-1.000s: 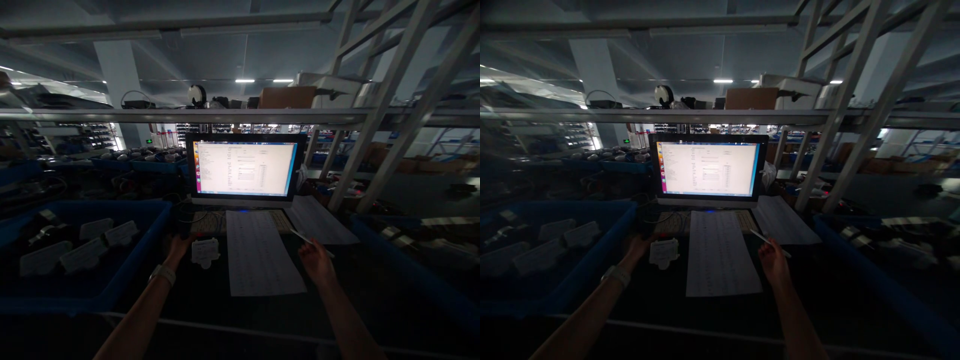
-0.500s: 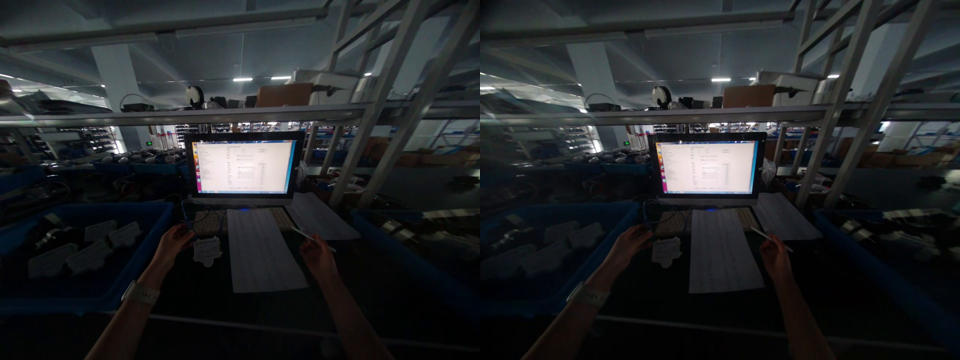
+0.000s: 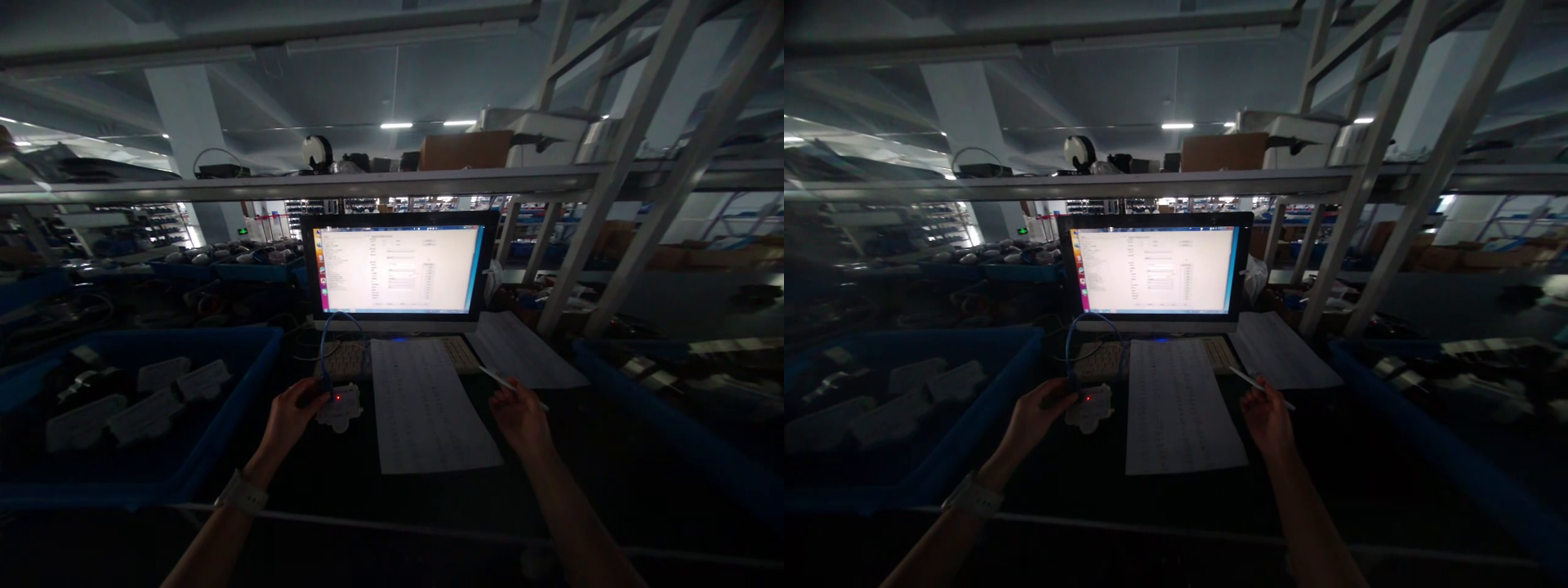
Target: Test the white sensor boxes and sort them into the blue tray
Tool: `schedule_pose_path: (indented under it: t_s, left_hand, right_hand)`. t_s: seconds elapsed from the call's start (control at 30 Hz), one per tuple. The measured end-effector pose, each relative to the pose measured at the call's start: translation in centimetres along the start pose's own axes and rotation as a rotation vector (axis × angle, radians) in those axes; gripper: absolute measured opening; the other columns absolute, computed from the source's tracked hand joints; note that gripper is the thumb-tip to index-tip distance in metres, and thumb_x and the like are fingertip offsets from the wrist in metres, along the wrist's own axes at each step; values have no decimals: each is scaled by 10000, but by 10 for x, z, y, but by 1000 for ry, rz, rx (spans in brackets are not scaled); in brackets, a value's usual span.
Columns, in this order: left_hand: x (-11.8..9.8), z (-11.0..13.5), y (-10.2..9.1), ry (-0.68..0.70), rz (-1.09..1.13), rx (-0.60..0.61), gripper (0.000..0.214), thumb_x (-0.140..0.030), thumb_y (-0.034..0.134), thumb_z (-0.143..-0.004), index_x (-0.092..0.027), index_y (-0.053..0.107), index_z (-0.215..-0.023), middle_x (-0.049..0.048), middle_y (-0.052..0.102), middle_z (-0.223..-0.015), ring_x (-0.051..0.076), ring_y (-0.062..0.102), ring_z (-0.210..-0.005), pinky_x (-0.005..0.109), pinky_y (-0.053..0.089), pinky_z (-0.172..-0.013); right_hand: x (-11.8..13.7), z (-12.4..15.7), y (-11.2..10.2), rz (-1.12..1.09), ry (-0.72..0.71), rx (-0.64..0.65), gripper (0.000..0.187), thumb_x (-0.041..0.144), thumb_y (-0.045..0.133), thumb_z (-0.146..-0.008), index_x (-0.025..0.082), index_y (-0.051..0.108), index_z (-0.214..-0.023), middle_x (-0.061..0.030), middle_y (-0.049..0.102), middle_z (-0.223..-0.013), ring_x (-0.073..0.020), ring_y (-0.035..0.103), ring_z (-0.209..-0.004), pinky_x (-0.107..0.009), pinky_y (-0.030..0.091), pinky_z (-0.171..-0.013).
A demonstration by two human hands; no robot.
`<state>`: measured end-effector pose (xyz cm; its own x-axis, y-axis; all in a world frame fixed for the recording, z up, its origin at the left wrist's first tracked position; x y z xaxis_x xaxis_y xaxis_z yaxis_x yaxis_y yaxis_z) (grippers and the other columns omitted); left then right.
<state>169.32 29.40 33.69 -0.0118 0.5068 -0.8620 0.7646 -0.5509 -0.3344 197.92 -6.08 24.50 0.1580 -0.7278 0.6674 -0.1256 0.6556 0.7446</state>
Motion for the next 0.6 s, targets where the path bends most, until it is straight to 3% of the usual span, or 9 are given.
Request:
schedule_pose_path:
  t_s: [0.3, 0.47, 0.6]
  left_hand:
    - [3, 1, -1, 104, -89, -41, 396, -519, 665, -645, -188, 698, -859, 61, 738, -926, 248, 685, -896, 382, 543, -844]
    - [14, 2, 4, 120, -26, -33, 484, -576, 645, -656, -168, 678, -914, 75, 737, -918, 236, 701, -837, 344, 576, -754]
    - [20, 6, 1, 175, -86, -83, 520, -648, 630, -648, -192, 679, -893, 50, 741, -871, 231, 706, -789, 321, 584, -705]
  right_hand:
    - [1, 8, 8, 11, 49, -33, 203, 329, 706, -614, 238, 639, -783, 67, 592, -583, -91, 553, -523, -232, 496, -520]
    - [21, 18, 11, 218, -111, -47, 308, 448, 729, -588, 240, 620, -787, 36, 656, -670, -124, 605, -592, -253, 505, -542]
    - [67, 30, 0, 399, -307, -101, 379, 519, 699, -648, 234, 613, -882, -7, 699, -793, -157, 636, -683, -295, 517, -623]
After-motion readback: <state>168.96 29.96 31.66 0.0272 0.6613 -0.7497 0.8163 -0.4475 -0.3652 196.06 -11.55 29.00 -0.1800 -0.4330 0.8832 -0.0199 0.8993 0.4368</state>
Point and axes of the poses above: each hand's wrist, its own z-axis away from the middle knuckle, its own y-axis out of the palm, x = y × z, the point moved 8 cm from there along -z, towards the middle knuckle
